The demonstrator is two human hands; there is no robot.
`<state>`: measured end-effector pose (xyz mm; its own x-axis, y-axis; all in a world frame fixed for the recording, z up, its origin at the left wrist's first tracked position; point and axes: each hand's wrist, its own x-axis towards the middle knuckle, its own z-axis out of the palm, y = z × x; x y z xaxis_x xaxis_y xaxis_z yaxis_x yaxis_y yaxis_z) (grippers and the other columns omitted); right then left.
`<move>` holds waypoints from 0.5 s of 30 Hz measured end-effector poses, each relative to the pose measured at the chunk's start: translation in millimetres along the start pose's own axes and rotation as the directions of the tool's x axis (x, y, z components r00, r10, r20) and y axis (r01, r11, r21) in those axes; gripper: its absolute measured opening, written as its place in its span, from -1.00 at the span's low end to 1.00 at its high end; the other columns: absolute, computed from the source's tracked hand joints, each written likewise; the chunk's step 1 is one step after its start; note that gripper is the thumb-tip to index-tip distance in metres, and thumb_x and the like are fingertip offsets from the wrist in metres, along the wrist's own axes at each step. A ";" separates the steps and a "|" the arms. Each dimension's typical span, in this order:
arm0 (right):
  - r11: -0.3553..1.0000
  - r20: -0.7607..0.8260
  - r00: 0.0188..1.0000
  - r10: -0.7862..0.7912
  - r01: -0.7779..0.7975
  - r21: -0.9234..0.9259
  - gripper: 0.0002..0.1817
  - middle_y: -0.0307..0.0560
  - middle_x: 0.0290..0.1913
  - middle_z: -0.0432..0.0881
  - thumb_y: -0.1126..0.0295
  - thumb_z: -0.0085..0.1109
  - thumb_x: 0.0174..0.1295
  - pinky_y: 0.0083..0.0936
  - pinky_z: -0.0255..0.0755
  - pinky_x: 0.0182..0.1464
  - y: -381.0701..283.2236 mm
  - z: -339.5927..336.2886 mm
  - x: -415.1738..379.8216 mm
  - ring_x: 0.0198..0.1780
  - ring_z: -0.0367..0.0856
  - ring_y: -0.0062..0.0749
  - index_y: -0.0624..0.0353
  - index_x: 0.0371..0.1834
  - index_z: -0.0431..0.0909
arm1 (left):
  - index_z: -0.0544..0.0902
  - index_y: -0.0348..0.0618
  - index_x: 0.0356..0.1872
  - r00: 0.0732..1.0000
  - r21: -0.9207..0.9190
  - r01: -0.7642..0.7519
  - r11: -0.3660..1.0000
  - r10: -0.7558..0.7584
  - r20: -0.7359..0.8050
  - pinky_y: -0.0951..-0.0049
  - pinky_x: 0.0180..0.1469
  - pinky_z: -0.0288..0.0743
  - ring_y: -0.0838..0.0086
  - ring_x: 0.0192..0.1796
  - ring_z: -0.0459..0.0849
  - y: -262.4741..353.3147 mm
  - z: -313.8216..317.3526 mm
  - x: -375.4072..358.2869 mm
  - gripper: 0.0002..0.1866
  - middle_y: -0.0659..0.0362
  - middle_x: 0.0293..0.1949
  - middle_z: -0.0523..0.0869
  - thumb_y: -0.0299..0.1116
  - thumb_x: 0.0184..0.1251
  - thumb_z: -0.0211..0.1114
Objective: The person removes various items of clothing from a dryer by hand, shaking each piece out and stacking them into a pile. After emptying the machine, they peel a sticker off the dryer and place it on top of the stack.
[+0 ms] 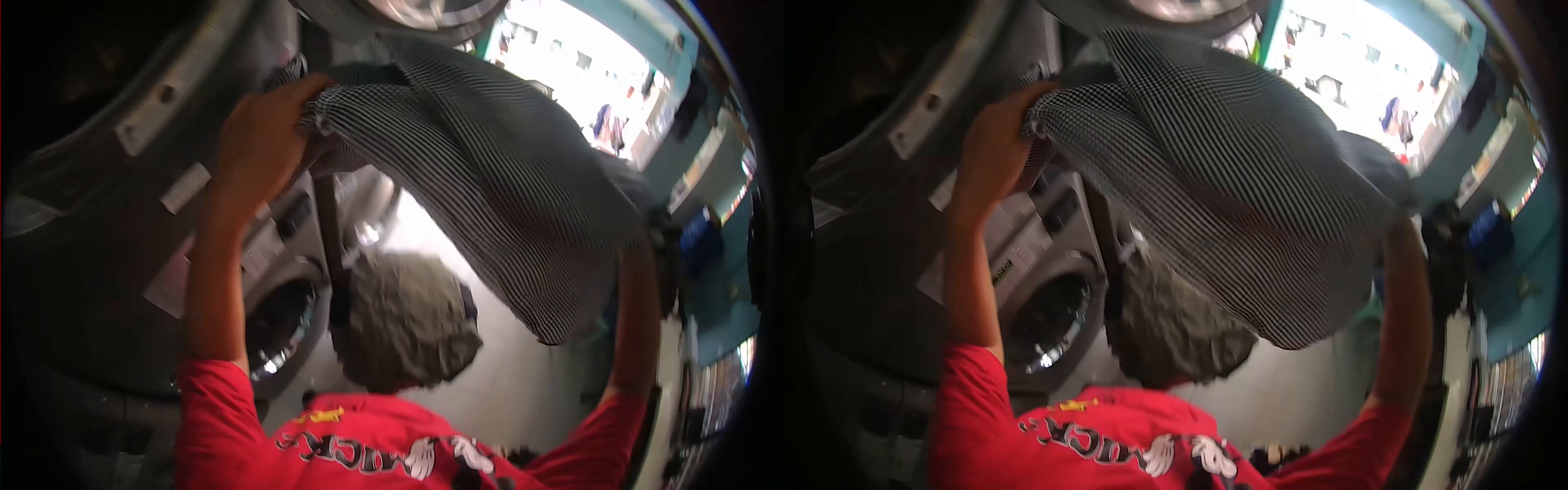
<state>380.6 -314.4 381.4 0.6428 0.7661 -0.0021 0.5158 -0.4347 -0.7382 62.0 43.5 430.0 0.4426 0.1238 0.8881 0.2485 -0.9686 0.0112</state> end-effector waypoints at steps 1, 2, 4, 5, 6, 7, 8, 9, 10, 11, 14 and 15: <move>0.995 0.116 0.988 0.102 -0.102 -0.011 -0.65 -0.06 -0.03 0.48 0.28 -0.08 0.19 -0.41 0.31 0.00 37.6 19.3 -7.2 -0.09 0.48 -0.33 0.22 -0.01 0.38 | 0.51 -0.06 -0.22 0.979 -0.172 0.085 0.981 -0.050 0.197 0.27 -0.13 0.35 0.21 -0.21 0.58 4.9 12.5 -12.4 -0.72 0.13 -0.27 0.61 -0.47 -0.04 0.20; 0.981 0.216 0.957 0.196 -0.194 -0.031 -0.65 -0.06 -0.04 0.49 0.27 -0.07 0.19 -0.41 0.32 -0.01 71.4 39.3 -5.2 -0.10 0.48 -0.33 0.22 -0.01 0.38 | 0.52 -0.08 -0.25 0.918 -0.305 0.202 0.931 -0.072 0.390 0.28 -0.19 0.38 0.18 -0.23 0.58 3.0 25.6 -23.2 -0.78 0.10 -0.30 0.61 -0.43 0.00 0.18; 0.939 0.286 0.895 0.344 -0.332 -0.091 -0.64 -0.06 -0.05 0.50 0.26 -0.07 0.19 -0.40 0.33 -0.03 118.3 60.4 -2.2 -0.12 0.49 -0.33 0.20 -0.01 0.39 | 0.53 -0.13 -0.33 0.882 -0.244 0.047 0.969 0.074 0.465 0.42 -0.31 0.40 0.33 -0.34 0.61 4.3 44.6 -39.5 -0.86 0.16 -0.42 0.61 -0.38 0.07 0.15; 0.909 0.277 0.866 0.417 -0.389 -0.154 -0.64 -0.05 -0.06 0.50 0.25 -0.06 0.19 -0.40 0.33 -0.03 136.5 67.2 0.6 -0.12 0.50 -0.33 0.20 -0.01 0.39 | 0.52 -0.12 -0.35 0.794 -0.406 0.317 0.857 -0.005 0.608 0.49 -0.32 0.37 0.45 -0.38 0.57 12.9 50.0 -46.9 -0.88 0.22 -0.46 0.58 -0.38 0.09 0.12; 0.865 0.227 0.843 0.487 -0.429 -0.261 -0.64 -0.05 -0.06 0.51 0.24 -0.06 0.19 -0.40 0.34 -0.04 148.8 71.5 5.4 -0.13 0.50 -0.33 0.19 -0.01 0.39 | 0.52 -0.12 -0.36 0.668 -0.478 0.575 0.664 -0.045 0.743 0.57 -0.33 0.35 0.58 -0.43 0.53 20.9 55.1 -52.4 -0.90 0.27 -0.50 0.55 -0.38 0.11 0.10; 0.787 0.065 0.852 0.520 -0.448 -0.424 -0.64 -0.05 -0.07 0.51 0.23 -0.06 0.19 -0.39 0.34 -0.05 149.8 78.1 9.8 -0.14 0.50 -0.33 0.19 -0.01 0.39 | 0.48 -0.11 -0.39 0.638 -0.498 0.608 0.618 -0.007 0.770 0.69 -0.31 0.32 0.71 -0.36 0.45 27.8 64.1 -53.6 -0.94 0.37 -0.46 0.48 -0.48 0.13 0.04; 0.720 -0.171 0.879 0.444 -0.464 -0.517 -0.64 -0.05 -0.07 0.52 0.23 -0.05 0.19 -0.39 0.35 -0.05 141.0 86.6 14.8 -0.15 0.51 -0.33 0.18 -0.01 0.39 | 0.48 -0.11 -0.39 0.620 -0.490 0.620 0.613 0.001 0.785 0.69 -0.31 0.32 0.71 -0.36 0.45 33.0 77.0 -55.9 -0.94 0.37 -0.46 0.48 -0.48 0.13 0.04; 0.804 -0.375 0.899 0.226 -0.389 -0.450 -0.63 -0.07 -0.13 0.53 0.21 -0.03 0.18 -0.40 0.36 -0.11 113.2 95.2 11.1 -0.17 0.52 -0.36 0.16 -0.01 0.40 | 0.49 -0.09 -0.39 0.633 -0.544 0.642 0.540 0.027 0.774 0.69 -0.29 0.32 0.71 -0.34 0.45 40.4 90.5 -57.3 -0.93 0.37 -0.43 0.48 -0.48 0.14 0.04; 0.857 -0.545 0.838 -0.013 -0.271 -0.437 -0.63 -0.08 -0.18 0.55 0.19 0.00 0.16 -0.41 0.37 -0.16 85.1 103.8 7.1 -0.19 0.52 -0.38 0.13 -0.02 0.40 | 0.49 -0.08 -0.38 0.652 -0.593 0.657 0.465 0.045 0.757 0.69 -0.28 0.33 0.71 -0.33 0.44 48.5 99.6 -57.6 -0.93 0.37 -0.40 0.49 -0.48 0.15 0.03; 0.987 -0.573 0.819 -0.041 -0.056 -0.149 -0.61 -0.05 -0.17 0.54 0.23 0.09 0.10 -0.44 0.39 -0.18 49.9 117.5 3.7 -0.17 0.53 -0.38 0.16 -0.03 0.40 | 0.48 -0.07 -0.31 0.648 -0.600 0.625 0.499 0.097 0.755 0.67 -0.24 0.33 0.69 -0.29 0.44 63.2 101.9 -51.9 -0.89 0.34 -0.34 0.49 -0.50 0.15 0.02; 0.930 -0.593 0.757 -0.276 0.367 0.035 -0.50 -0.03 -0.09 0.48 0.39 0.18 0.00 -0.46 0.42 -0.21 -45.1 185.5 -22.5 -0.16 0.53 -0.30 0.13 0.06 0.32 | 0.46 -0.11 -0.22 0.574 -0.532 0.599 0.599 0.142 0.807 0.65 -0.19 0.33 0.65 -0.25 0.46 104.4 105.0 -41.4 -0.81 0.31 -0.32 0.50 -0.47 0.10 0.07; 0.914 -0.617 0.719 -0.320 0.405 -0.001 -0.48 -0.01 -0.07 0.47 0.43 0.14 -0.01 -0.44 0.42 -0.22 -62.0 207.8 -28.7 -0.18 0.53 -0.29 0.13 0.09 0.29 | 0.44 -0.12 -0.19 0.528 -0.525 0.603 0.600 0.193 0.827 0.64 -0.17 0.33 0.63 -0.23 0.46 118.4 100.7 -38.4 -0.76 0.29 -0.30 0.50 -0.46 0.06 0.11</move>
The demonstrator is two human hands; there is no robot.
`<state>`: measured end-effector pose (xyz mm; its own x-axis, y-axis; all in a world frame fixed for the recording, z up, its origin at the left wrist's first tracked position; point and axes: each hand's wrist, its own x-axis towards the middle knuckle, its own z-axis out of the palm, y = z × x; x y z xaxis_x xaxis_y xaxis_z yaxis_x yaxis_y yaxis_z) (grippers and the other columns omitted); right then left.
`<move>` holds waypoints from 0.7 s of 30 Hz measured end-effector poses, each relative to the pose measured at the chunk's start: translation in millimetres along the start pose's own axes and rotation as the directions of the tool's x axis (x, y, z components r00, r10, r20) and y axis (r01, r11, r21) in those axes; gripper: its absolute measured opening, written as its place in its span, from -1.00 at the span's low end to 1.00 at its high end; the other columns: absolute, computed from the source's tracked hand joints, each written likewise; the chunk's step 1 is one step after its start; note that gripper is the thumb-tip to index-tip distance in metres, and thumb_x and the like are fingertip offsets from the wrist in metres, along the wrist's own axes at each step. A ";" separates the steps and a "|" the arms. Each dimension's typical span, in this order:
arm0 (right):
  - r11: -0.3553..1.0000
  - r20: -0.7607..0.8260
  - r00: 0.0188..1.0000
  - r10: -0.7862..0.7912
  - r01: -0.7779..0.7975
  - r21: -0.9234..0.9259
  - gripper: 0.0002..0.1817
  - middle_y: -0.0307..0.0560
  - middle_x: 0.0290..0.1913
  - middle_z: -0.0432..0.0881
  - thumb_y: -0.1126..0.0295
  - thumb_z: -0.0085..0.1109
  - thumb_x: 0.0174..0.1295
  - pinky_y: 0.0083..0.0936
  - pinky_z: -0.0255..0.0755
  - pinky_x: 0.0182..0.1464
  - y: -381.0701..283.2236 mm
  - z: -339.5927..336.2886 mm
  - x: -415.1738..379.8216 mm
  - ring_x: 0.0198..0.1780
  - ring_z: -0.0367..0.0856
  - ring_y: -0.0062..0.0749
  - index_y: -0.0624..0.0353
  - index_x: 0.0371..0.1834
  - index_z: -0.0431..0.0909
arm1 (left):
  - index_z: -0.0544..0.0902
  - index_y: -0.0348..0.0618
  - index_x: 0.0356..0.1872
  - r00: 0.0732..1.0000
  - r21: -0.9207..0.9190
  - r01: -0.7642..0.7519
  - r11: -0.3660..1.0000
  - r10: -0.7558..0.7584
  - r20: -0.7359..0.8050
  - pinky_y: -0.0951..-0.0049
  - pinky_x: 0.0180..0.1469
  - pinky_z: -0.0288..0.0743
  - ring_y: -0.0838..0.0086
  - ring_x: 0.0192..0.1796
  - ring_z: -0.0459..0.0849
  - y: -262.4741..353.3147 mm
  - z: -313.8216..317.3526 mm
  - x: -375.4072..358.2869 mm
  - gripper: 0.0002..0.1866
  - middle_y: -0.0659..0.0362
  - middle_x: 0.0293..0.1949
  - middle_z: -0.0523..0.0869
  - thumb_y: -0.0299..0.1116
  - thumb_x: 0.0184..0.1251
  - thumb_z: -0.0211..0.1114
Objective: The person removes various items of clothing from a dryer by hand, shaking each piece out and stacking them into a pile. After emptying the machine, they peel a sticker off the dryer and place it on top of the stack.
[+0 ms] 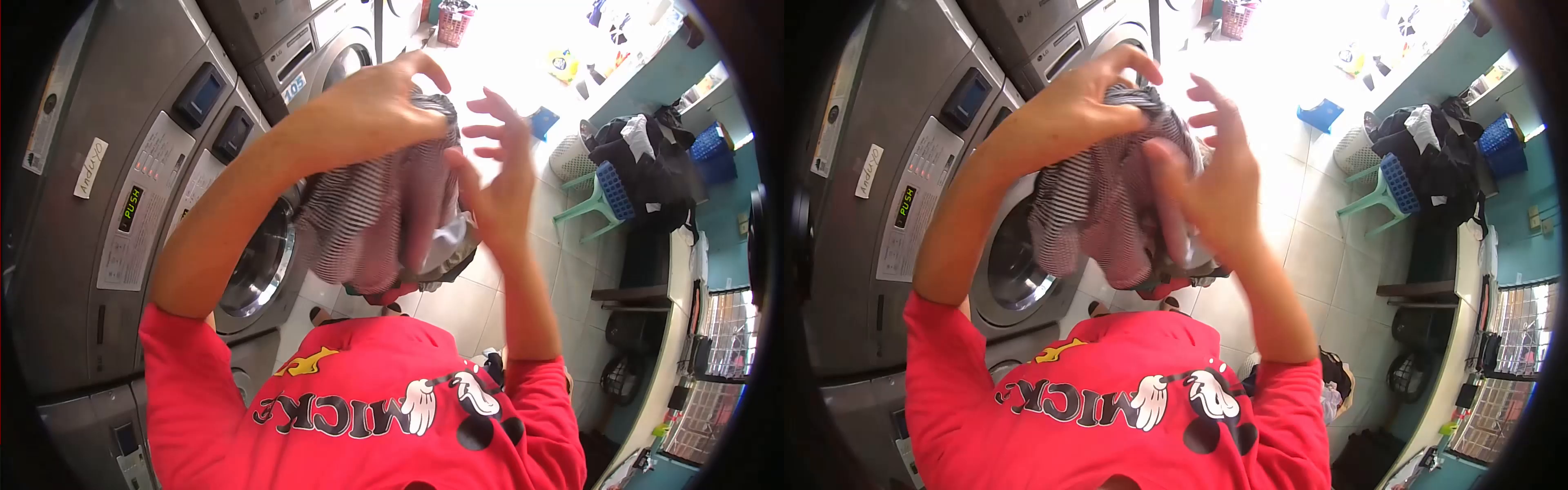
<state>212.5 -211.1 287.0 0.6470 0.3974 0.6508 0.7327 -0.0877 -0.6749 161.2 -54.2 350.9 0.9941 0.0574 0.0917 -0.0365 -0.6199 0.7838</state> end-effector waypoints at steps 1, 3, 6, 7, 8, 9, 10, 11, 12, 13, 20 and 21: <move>0.998 -0.031 0.998 -0.057 0.056 -0.006 -0.46 0.00 -0.05 0.46 0.46 0.10 -0.01 -0.43 0.42 -0.22 -9.8 12.1 -7.8 -0.20 0.52 -0.28 0.12 0.12 0.26 | 0.43 -0.14 -0.15 0.998 -0.001 0.005 1.000 -0.005 0.070 0.64 -0.16 0.34 0.61 -0.20 0.47 7.2 4.8 -0.9 -0.70 0.27 -0.28 0.51 -0.45 0.01 0.14; 0.972 -0.136 0.974 -0.180 0.156 -0.175 -0.47 0.09 -0.10 0.47 0.53 0.02 0.00 -0.39 0.43 -0.23 5.7 30.8 -15.7 -0.25 0.52 -0.26 0.16 0.12 0.24 | 0.43 -0.15 -0.13 0.994 0.084 -0.107 0.991 0.106 0.012 0.62 -0.15 0.34 0.61 -0.21 0.47 9.4 7.9 -3.2 -0.66 0.26 -0.29 0.51 -0.45 -0.03 0.16; 0.991 -0.134 0.982 0.133 -0.128 0.045 -0.56 0.00 -0.24 0.49 0.54 -0.02 0.07 -0.51 0.38 -0.32 13.1 22.1 -23.1 -0.32 0.50 -0.40 0.19 0.08 0.24 | 0.43 -0.14 -0.09 0.967 0.209 -0.237 0.949 0.250 -0.037 0.61 -0.13 0.34 0.59 -0.22 0.48 18.0 -1.8 -16.3 -0.59 0.25 -0.28 0.51 -0.46 -0.09 0.16; 0.884 -0.030 0.910 0.414 -0.394 0.252 -0.59 -0.04 -0.28 0.48 0.54 -0.03 0.09 -0.56 0.35 -0.34 13.0 15.0 -24.8 -0.33 0.48 -0.45 0.19 0.06 0.26 | 0.44 -0.13 -0.07 0.962 0.239 -0.256 0.937 0.271 -0.029 0.60 -0.12 0.34 0.58 -0.22 0.49 20.8 -11.0 -21.4 -0.56 0.24 -0.26 0.52 -0.47 -0.11 0.15; 0.868 0.030 0.898 0.438 -0.432 0.247 -0.64 -0.12 -0.34 0.46 0.50 0.00 0.12 -0.65 0.30 -0.38 13.6 7.9 -23.9 -0.37 0.45 -0.53 0.21 0.02 0.28 | 0.44 -0.13 -0.07 0.962 0.237 -0.257 0.937 0.271 -0.028 0.60 -0.12 0.34 0.58 -0.22 0.49 22.4 -24.0 -24.0 -0.56 0.24 -0.26 0.52 -0.47 -0.11 0.15; 0.867 0.030 0.898 0.440 -0.433 0.245 -0.64 -0.12 -0.34 0.46 0.50 0.00 0.12 -0.65 0.30 -0.38 16.4 6.6 -23.1 -0.37 0.45 -0.53 0.21 0.02 0.28 | 0.40 -0.09 -0.01 0.943 0.103 -0.331 0.938 0.325 0.070 0.47 0.01 0.28 0.46 -0.09 0.48 24.0 -39.3 -26.1 -0.55 0.11 -0.11 0.48 -0.37 -0.03 0.18; 0.951 -0.007 0.981 0.194 -0.187 0.248 -0.63 -0.12 -0.34 0.47 0.49 0.02 0.11 -0.65 0.30 -0.40 19.2 6.4 -22.2 -0.39 0.46 -0.52 0.22 0.02 0.29 | 0.38 -0.07 0.02 0.928 0.031 -0.360 0.932 0.355 0.112 0.40 0.07 0.26 0.40 -0.02 0.47 30.4 -46.2 -27.1 -0.54 0.05 -0.04 0.46 -0.33 0.00 0.20; 0.967 -0.040 0.997 -0.064 0.071 0.243 -0.62 -0.12 -0.34 0.49 0.48 0.04 0.10 -0.66 0.30 -0.41 20.9 6.6 -21.9 -0.41 0.47 -0.51 0.24 0.02 0.29 | 0.36 -0.05 0.05 0.911 -0.043 -0.381 0.923 0.383 0.155 0.33 0.13 0.23 0.34 0.05 0.47 36.7 -53.0 -28.2 -0.52 -0.01 0.04 0.44 -0.28 0.04 0.21; 0.961 -0.056 0.993 -0.105 0.116 0.251 -0.62 -0.09 -0.34 0.50 0.49 0.04 0.09 -0.63 0.32 -0.40 11.4 12.4 -18.5 -0.41 0.48 -0.47 0.25 0.02 0.29 | 0.37 -0.08 0.03 0.938 -0.062 -0.271 0.961 0.278 0.206 0.36 0.05 0.31 0.32 -0.02 0.51 46.8 -53.6 -30.8 -0.53 -0.01 0.01 0.45 -0.30 0.03 0.22; 0.953 -0.072 0.987 -0.146 0.160 0.258 -0.61 -0.06 -0.34 0.50 0.50 0.04 0.08 -0.60 0.34 -0.39 1.8 18.1 -15.0 -0.41 0.50 -0.43 0.27 0.01 0.28 | 0.38 -0.12 0.02 0.954 -0.076 -0.161 0.984 0.175 0.242 0.39 0.00 0.34 0.34 -0.05 0.53 54.8 -50.7 -32.9 -0.53 0.00 -0.04 0.48 -0.32 0.02 0.22; 0.994 0.134 0.991 0.028 -0.042 0.102 -0.71 0.08 -0.32 0.49 0.57 0.02 0.07 -0.42 0.37 -0.26 5.8 29.7 -27.2 -0.37 0.49 -0.13 0.21 -0.09 0.37 | 0.41 -0.28 -0.11 0.994 -0.056 -0.105 0.993 0.104 -0.020 0.52 -0.27 0.38 0.50 -0.31 0.54 76.3 -60.6 -47.6 -0.61 0.14 -0.35 0.58 -0.52 -0.06 0.21; 0.994 0.138 0.990 0.028 -0.042 0.104 -0.71 0.08 -0.32 0.49 0.57 0.02 0.07 -0.42 0.37 -0.26 13.9 28.6 -33.7 -0.37 0.49 -0.13 0.21 -0.09 0.37 | 0.43 -0.26 -0.14 0.994 -0.118 -0.077 0.990 0.068 -0.081 0.54 -0.31 0.36 0.53 -0.32 0.53 66.9 -62.3 -51.4 -0.63 0.19 -0.40 0.58 -0.54 -0.08 0.20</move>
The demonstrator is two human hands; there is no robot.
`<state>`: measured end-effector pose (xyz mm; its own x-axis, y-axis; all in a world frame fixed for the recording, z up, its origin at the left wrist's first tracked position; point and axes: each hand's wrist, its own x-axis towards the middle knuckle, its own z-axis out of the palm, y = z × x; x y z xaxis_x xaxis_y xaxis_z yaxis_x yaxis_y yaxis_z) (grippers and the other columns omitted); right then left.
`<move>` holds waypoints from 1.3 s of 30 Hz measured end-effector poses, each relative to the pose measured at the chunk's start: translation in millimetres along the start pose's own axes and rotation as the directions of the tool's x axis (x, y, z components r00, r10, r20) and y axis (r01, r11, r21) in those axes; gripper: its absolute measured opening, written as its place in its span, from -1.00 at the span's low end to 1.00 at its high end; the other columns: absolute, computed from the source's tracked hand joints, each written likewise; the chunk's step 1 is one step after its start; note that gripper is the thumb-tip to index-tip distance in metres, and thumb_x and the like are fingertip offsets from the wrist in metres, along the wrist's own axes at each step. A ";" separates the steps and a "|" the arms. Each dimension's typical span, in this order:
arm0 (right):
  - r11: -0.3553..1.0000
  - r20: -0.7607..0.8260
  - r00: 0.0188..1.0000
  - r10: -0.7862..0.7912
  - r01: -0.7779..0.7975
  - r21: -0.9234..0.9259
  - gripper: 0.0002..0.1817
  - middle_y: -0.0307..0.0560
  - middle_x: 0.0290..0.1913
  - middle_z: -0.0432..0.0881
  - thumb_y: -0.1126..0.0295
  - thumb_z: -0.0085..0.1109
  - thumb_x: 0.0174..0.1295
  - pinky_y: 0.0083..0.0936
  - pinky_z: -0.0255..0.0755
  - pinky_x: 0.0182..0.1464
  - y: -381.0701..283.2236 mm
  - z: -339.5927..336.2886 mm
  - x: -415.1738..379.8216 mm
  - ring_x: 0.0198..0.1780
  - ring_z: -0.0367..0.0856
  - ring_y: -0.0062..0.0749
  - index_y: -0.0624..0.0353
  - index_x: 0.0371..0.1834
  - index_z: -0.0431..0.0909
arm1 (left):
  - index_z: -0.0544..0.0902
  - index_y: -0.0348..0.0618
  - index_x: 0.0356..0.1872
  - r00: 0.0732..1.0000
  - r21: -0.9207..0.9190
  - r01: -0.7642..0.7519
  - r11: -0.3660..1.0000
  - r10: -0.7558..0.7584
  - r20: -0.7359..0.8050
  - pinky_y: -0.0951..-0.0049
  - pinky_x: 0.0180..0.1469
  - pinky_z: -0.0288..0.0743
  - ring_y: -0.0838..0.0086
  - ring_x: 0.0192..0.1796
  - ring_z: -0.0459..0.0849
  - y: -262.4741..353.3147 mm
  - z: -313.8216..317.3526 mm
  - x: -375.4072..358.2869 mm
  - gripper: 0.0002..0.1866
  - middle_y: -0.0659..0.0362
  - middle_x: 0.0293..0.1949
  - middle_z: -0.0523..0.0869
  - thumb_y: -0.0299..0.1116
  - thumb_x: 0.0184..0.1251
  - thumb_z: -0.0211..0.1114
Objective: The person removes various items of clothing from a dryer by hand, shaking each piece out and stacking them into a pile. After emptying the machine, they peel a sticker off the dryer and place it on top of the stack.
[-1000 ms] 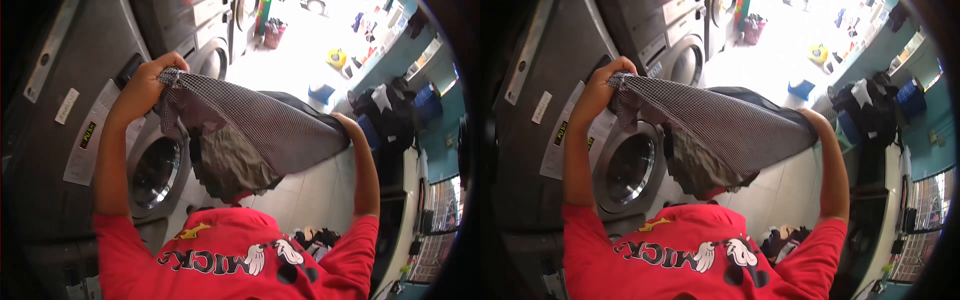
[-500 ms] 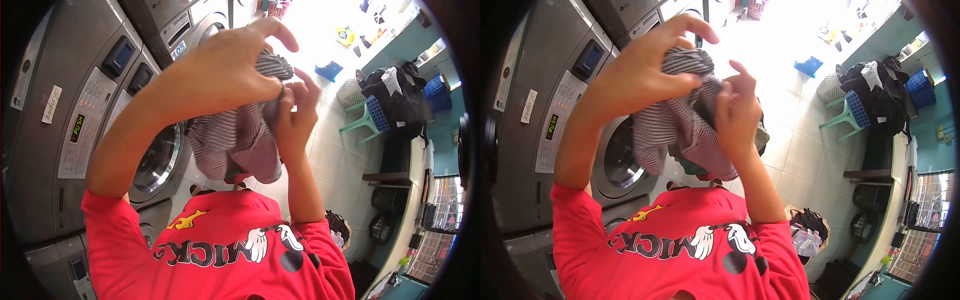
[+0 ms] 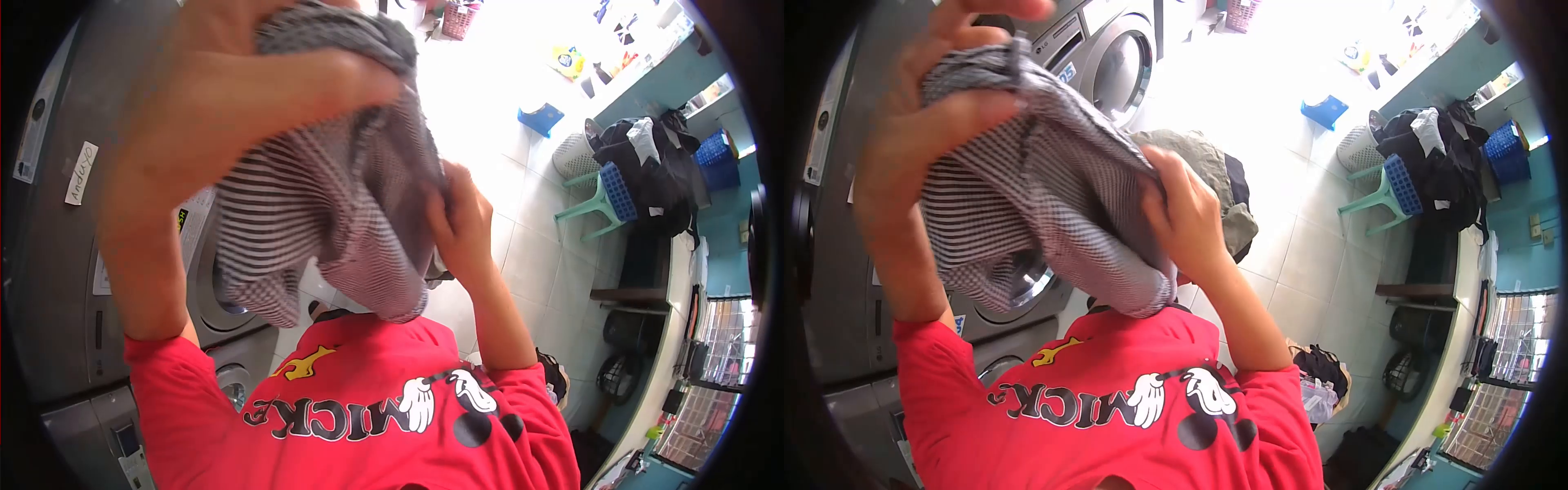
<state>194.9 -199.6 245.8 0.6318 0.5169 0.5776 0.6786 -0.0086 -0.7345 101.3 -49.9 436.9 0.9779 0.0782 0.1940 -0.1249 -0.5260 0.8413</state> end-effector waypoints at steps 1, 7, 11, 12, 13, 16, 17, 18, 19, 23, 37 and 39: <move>0.998 0.099 0.994 0.042 -0.038 -0.047 -0.75 0.06 -0.33 0.49 0.56 0.06 0.05 -0.42 0.37 -0.25 10.4 -3.7 -6.8 -0.36 0.49 -0.15 0.22 -0.16 0.40 | 0.44 -0.23 -0.17 0.997 -0.064 0.024 0.998 -0.029 -0.065 0.57 -0.35 0.34 0.55 -0.34 0.52 -8.8 -3.1 -4.3 -0.65 0.24 -0.45 0.57 -0.56 -0.09 0.18; 0.981 0.186 0.968 0.170 -0.184 0.060 -0.81 -0.09 -0.28 0.48 0.65 0.08 0.00 -0.53 0.38 -0.23 42.9 -49.4 -9.2 -0.29 0.48 -0.40 0.27 -0.29 0.40 | 0.46 -0.10 -0.07 0.951 -0.174 0.124 0.977 -0.167 -0.260 0.63 -0.16 0.33 0.59 -0.23 0.49 -36.0 -34.2 -31.5 -0.56 0.27 -0.27 0.52 -0.48 -0.13 0.17; 0.969 -0.254 0.965 0.067 -0.124 -0.215 -0.86 -0.16 -0.32 0.53 0.57 -0.09 0.12 -0.63 0.33 -0.25 29.7 -92.5 38.7 -0.30 0.44 -0.62 0.26 -0.28 0.44 | 0.48 -0.02 -0.04 0.954 0.507 0.149 0.849 0.011 -0.299 0.63 -0.08 0.32 0.61 -0.14 0.47 -51.9 -82.1 -35.0 -0.54 0.28 -0.21 0.52 -0.43 -0.11 0.22; 0.987 -0.296 0.955 0.005 -0.053 -0.154 -0.87 -0.15 -0.34 0.53 0.54 -0.10 0.13 -0.65 0.32 -0.26 34.6 -98.8 57.7 -0.31 0.45 -0.60 0.27 -0.30 0.46 | 0.48 -0.02 -0.06 0.957 0.590 0.034 0.807 0.144 -0.252 0.61 -0.08 0.31 0.61 -0.16 0.47 -71.8 -88.1 -22.3 -0.56 0.29 -0.25 0.52 -0.42 -0.09 0.23; 0.953 -0.259 0.962 -0.089 0.006 -0.304 -0.83 -0.10 -0.34 0.54 0.48 -0.11 0.16 -0.60 0.33 -0.21 36.8 -98.7 79.1 -0.31 0.48 -0.50 0.30 -0.27 0.45 | 0.48 -0.03 -0.07 0.943 0.664 -0.080 0.743 0.273 -0.192 0.59 -0.09 0.30 0.61 -0.18 0.47 -100.9 -89.2 -6.0 -0.58 0.31 -0.28 0.52 -0.40 -0.08 0.25; 0.780 0.040 0.998 0.046 -0.011 -0.625 -0.74 0.05 -0.18 0.54 0.41 -0.22 0.15 -0.35 0.34 -0.08 112.9 -89.2 130.1 -0.14 0.50 -0.07 -0.06 -0.12 0.42 | 0.52 -0.13 -0.28 0.992 0.369 -0.029 0.929 0.073 -0.106 0.47 -0.21 0.39 0.54 -0.29 0.54 -183.3 -78.6 35.0 -0.75 0.28 -0.39 0.57 -0.49 -0.09 0.26; 0.693 0.032 0.993 0.112 -0.055 -0.719 -0.75 -0.03 -0.16 0.54 0.39 -0.20 0.14 -0.33 0.33 -0.06 121.2 -79.6 138.0 -0.11 0.49 -0.09 -0.08 -0.14 0.41 | 0.52 -0.14 -0.36 0.954 0.457 0.288 0.842 -0.214 -0.208 0.46 -0.23 0.38 0.59 -0.29 0.53 -213.3 -75.3 44.7 -0.78 0.26 -0.47 0.56 -0.49 -0.12 0.29; 0.644 0.036 0.989 0.143 -0.065 -0.762 -0.77 -0.12 -0.15 0.54 0.37 -0.17 0.13 -0.32 0.35 -0.06 126.6 -76.1 149.2 -0.08 0.48 -0.15 -0.10 -0.16 0.42 | 0.52 -0.14 -0.38 0.942 0.465 0.327 0.823 -0.245 -0.229 0.44 -0.25 0.37 0.51 -0.32 0.56 -247.1 -78.2 51.6 -0.79 0.18 -0.51 0.56 -0.48 -0.14 0.30; 0.585 0.026 0.998 0.059 -0.014 -0.811 -0.76 -0.15 -0.16 0.54 0.39 -0.16 0.12 -0.33 0.36 -0.07 130.6 -74.5 161.9 -0.08 0.47 -0.17 -0.11 -0.16 0.42 | 0.52 -0.12 -0.35 0.902 0.540 0.399 0.741 -0.213 -0.374 0.42 -0.24 0.38 0.36 -0.30 0.59 -246.4 -72.7 54.8 -0.77 0.10 -0.46 0.59 -0.50 -0.13 0.28; 0.461 -0.031 0.946 -0.324 0.129 -0.878 -0.73 -0.21 -0.20 0.56 0.40 -0.23 0.12 -0.34 0.38 -0.12 121.6 -98.5 213.3 -0.16 0.48 -0.18 -0.11 -0.18 0.45 | 0.51 -0.10 -0.31 0.776 0.700 0.207 0.683 0.321 -0.543 0.35 -0.18 0.41 0.23 -0.17 0.58 -221.9 -113.5 72.8 -0.77 0.08 -0.29 0.60 -0.51 -0.09 0.15; 0.876 -0.300 0.950 0.085 -0.215 -0.431 -0.80 -0.01 -0.32 0.52 0.64 -0.15 0.11 -0.53 0.45 -0.32 197.6 -114.3 -11.9 -0.30 0.53 -0.33 0.24 -0.32 0.51 | 0.51 -0.08 -0.32 0.946 0.755 0.154 0.637 0.127 -0.299 0.33 -0.20 0.41 0.28 -0.25 0.49 -187.6 81.2 -75.3 -0.71 0.18 -0.35 0.49 -0.61 -0.17 0.19; 0.855 -0.284 0.943 0.176 -0.290 -0.431 -0.82 0.02 -0.31 0.52 0.64 -0.12 0.10 -0.40 0.42 -0.21 227.6 -104.3 -68.6 -0.24 0.53 -0.23 0.23 -0.34 0.51 | 0.52 -0.07 -0.33 0.966 0.742 0.145 0.654 0.070 -0.250 0.35 -0.29 0.45 0.32 -0.29 0.51 -223.9 124.3 -97.9 -0.77 0.21 -0.37 0.49 -0.57 -0.09 0.13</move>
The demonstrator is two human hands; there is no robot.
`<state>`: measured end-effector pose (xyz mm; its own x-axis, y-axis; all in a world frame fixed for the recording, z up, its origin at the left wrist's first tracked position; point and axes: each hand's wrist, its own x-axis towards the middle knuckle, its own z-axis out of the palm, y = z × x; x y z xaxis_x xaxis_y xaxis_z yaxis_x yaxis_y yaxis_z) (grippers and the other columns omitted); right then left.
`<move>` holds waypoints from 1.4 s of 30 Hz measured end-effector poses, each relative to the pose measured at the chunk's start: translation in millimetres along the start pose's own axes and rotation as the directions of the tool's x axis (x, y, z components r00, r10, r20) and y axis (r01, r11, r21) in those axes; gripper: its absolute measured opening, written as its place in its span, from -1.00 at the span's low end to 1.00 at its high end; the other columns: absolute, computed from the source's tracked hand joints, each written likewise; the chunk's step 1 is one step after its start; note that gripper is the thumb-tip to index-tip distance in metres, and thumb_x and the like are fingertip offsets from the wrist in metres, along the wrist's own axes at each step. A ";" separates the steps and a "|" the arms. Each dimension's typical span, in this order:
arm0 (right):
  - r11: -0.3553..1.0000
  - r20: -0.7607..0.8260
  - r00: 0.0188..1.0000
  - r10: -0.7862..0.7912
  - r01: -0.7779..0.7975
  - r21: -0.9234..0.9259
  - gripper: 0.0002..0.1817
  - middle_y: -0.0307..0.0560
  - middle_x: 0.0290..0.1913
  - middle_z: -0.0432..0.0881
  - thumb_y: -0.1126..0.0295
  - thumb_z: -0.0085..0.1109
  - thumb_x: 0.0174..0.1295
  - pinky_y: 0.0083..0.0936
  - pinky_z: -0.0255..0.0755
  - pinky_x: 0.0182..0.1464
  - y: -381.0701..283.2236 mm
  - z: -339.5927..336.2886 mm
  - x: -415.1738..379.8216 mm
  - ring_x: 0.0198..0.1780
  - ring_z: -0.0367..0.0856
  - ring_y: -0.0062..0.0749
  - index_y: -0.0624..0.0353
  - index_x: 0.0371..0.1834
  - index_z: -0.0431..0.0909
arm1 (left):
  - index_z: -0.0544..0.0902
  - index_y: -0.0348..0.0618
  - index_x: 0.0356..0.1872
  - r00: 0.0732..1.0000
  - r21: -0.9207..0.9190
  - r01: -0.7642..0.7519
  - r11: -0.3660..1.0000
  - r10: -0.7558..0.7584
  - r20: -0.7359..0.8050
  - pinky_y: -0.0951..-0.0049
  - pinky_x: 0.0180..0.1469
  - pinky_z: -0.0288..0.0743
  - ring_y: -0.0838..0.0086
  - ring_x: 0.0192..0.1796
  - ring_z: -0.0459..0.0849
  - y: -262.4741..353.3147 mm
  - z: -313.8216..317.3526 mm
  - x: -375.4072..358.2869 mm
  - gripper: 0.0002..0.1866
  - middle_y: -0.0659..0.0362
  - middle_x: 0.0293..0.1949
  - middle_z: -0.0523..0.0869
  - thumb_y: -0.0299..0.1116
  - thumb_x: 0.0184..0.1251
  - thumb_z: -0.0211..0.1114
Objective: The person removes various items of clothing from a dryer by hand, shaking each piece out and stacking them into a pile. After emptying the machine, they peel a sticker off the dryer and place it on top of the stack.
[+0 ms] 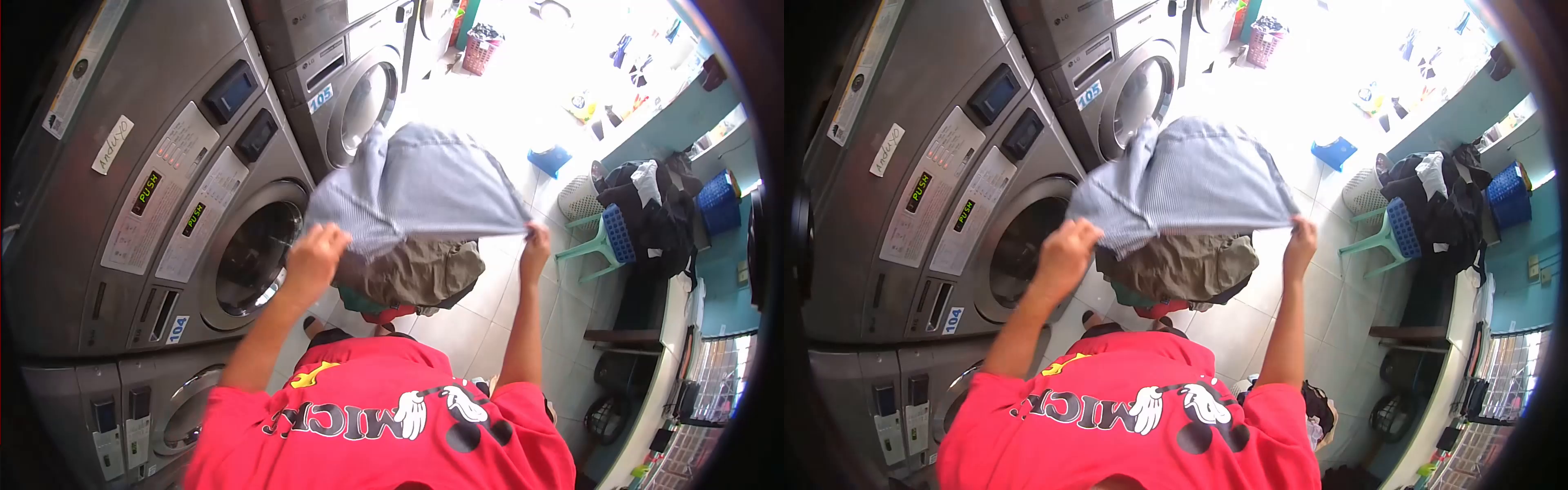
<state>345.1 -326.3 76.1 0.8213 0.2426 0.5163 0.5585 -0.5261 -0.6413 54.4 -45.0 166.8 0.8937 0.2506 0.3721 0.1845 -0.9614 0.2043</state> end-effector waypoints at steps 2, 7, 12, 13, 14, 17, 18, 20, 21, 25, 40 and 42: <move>0.996 0.045 0.998 0.043 -0.039 -0.078 -0.85 0.04 -0.29 0.52 0.63 -0.10 0.09 -0.29 0.38 -0.14 31.6 14.2 -51.5 -0.21 0.52 -0.12 0.23 -0.37 0.50 | 0.52 -0.07 -0.31 0.994 -0.073 0.046 0.996 -0.038 0.101 0.36 -0.27 0.45 0.32 -0.27 0.52 -0.5 48.6 -36.0 -0.75 0.20 -0.38 0.49 -0.58 -0.10 0.12; 0.856 0.383 0.795 0.470 -0.303 -0.419 -0.85 0.10 -0.22 0.50 0.53 0.00 0.03 -0.27 0.37 -0.06 101.0 27.7 -167.2 -0.12 0.48 -0.04 0.10 -0.35 0.54 | 0.49 -0.14 -0.19 0.802 -0.268 0.269 0.925 -0.060 0.594 0.25 -0.13 0.44 0.19 -0.11 0.53 -2.1 121.7 -121.0 -0.72 0.07 -0.25 0.55 -0.49 -0.02 0.11; 0.853 0.596 0.655 0.464 -0.149 -0.500 -0.78 0.14 -0.15 0.49 0.40 0.09 -0.03 -0.28 0.33 0.01 63.1 51.6 -155.0 -0.07 0.45 0.00 0.10 -0.26 0.52 | 0.44 -0.10 -0.06 0.515 -0.212 0.437 0.874 -0.050 0.856 0.20 -0.05 0.40 0.19 -0.03 0.50 -27.7 120.7 -142.3 -0.61 0.06 -0.12 0.54 -0.28 0.03 0.19; 0.925 0.631 0.704 0.326 -0.099 -0.367 -0.79 0.14 -0.13 0.48 0.42 0.07 -0.01 -0.29 0.32 0.01 43.3 62.4 -134.1 -0.06 0.44 0.00 0.11 -0.25 0.51 | 0.44 -0.10 -0.06 0.526 -0.211 0.445 0.870 -0.063 0.848 0.20 -0.05 0.40 0.19 -0.03 0.50 -32.3 110.7 -137.4 -0.61 0.06 -0.12 0.54 -0.28 0.03 0.19; 0.955 0.628 0.734 0.260 -0.100 -0.278 -0.79 0.13 -0.13 0.49 0.45 0.06 0.00 -0.30 0.32 0.00 10.1 71.3 -105.2 -0.05 0.44 0.00 0.12 -0.24 0.51 | 0.42 -0.08 -0.03 0.581 -0.183 0.434 0.882 -0.118 0.805 0.23 -0.02 0.39 0.18 -0.01 0.49 -37.3 96.7 -129.7 -0.59 0.05 -0.09 0.53 -0.26 0.05 0.19; 0.986 0.546 0.821 -0.164 0.148 0.074 -0.79 0.04 -0.14 0.51 0.59 -0.02 0.05 -0.34 0.34 -0.04 -122.7 88.3 -11.3 -0.09 0.48 -0.06 0.16 -0.23 0.49 | 0.40 -0.07 0.00 0.733 -0.134 0.423 0.896 -0.251 0.632 0.22 -0.04 0.39 0.16 -0.04 0.51 -61.6 52.9 -111.4 -0.57 0.03 -0.11 0.53 -0.18 0.08 0.16; 0.964 0.509 0.819 -0.264 0.216 0.153 -0.79 0.01 -0.13 0.50 0.61 -0.05 0.07 -0.37 0.35 -0.04 -177.2 88.5 16.7 -0.10 0.48 -0.07 0.15 -0.23 0.48 | 0.41 -0.05 0.00 0.727 -0.095 0.402 0.911 -0.254 0.638 0.19 -0.06 0.40 0.14 -0.05 0.51 -70.0 41.1 -106.3 -0.57 0.03 -0.12 0.53 -0.17 0.09 0.14; 0.877 0.387 0.793 -0.470 0.372 0.303 -0.79 -0.03 -0.11 0.50 0.65 -0.03 0.02 -0.37 0.36 -0.06 -279.0 89.9 59.8 -0.05 0.46 -0.18 0.18 -0.27 0.49 | 0.40 -0.06 0.02 0.739 -0.053 0.394 0.918 -0.282 0.612 0.17 -0.07 0.41 0.17 -0.04 0.51 -89.2 31.9 -110.5 -0.56 0.03 -0.10 0.51 -0.16 0.09 0.13; 0.792 0.310 0.740 -0.597 0.481 0.376 -0.78 -0.02 -0.13 0.50 0.67 -0.02 0.00 -0.37 0.37 -0.07 -338.3 79.8 74.7 -0.07 0.46 -0.17 0.20 -0.29 0.50 | 0.38 -0.07 0.05 0.745 -0.070 0.395 0.916 -0.275 0.607 0.17 -0.05 0.41 0.15 -0.04 0.50 -99.7 29.3 -114.9 -0.54 0.01 -0.09 0.51 -0.15 0.11 0.11; 0.409 0.030 0.451 -0.892 0.776 0.480 -0.82 -0.02 -0.15 0.53 0.67 0.03 -0.03 -0.38 0.37 -0.10 -531.3 38.9 103.9 -0.09 0.48 -0.18 0.26 -0.34 0.51 | 0.35 -0.07 0.10 0.805 -0.176 0.430 0.885 -0.288 0.519 0.22 -0.03 0.41 0.15 -0.04 0.49 -123.5 -3.6 -144.8 -0.52 0.02 -0.08 0.50 -0.13 0.16 0.09; 0.465 0.635 0.125 -0.762 0.788 0.404 -0.09 0.14 0.06 0.43 -0.13 0.28 -0.24 -0.35 0.31 0.06 -873.8 246.8 108.5 0.11 0.39 -0.09 0.22 0.17 0.26 | 0.49 -0.13 -0.07 0.569 -0.554 0.790 0.262 -0.649 0.505 0.34 -0.09 0.36 0.29 -0.17 0.56 -157.5 -16.8 -265.3 -0.65 0.06 -0.26 0.62 -0.24 0.13 0.12; 0.518 0.664 0.094 -0.742 0.708 0.480 -0.17 0.14 0.02 0.46 -0.09 0.30 -0.24 -0.36 0.35 0.02 -885.9 320.0 128.0 0.09 0.41 -0.12 0.22 0.09 0.35 | 0.48 -0.14 -0.06 0.559 -0.550 0.795 0.255 -0.660 0.502 0.33 -0.11 0.37 0.28 -0.18 0.56 -158.8 -17.2 -268.2 -0.64 0.05 -0.26 0.62 -0.23 0.13 0.12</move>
<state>-7.4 431.6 528.7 -0.2606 0.9541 0.1474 0.9266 0.2900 -0.2394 -221.7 42.4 50.2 0.5831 0.7175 -0.3810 0.5325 0.0167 0.8463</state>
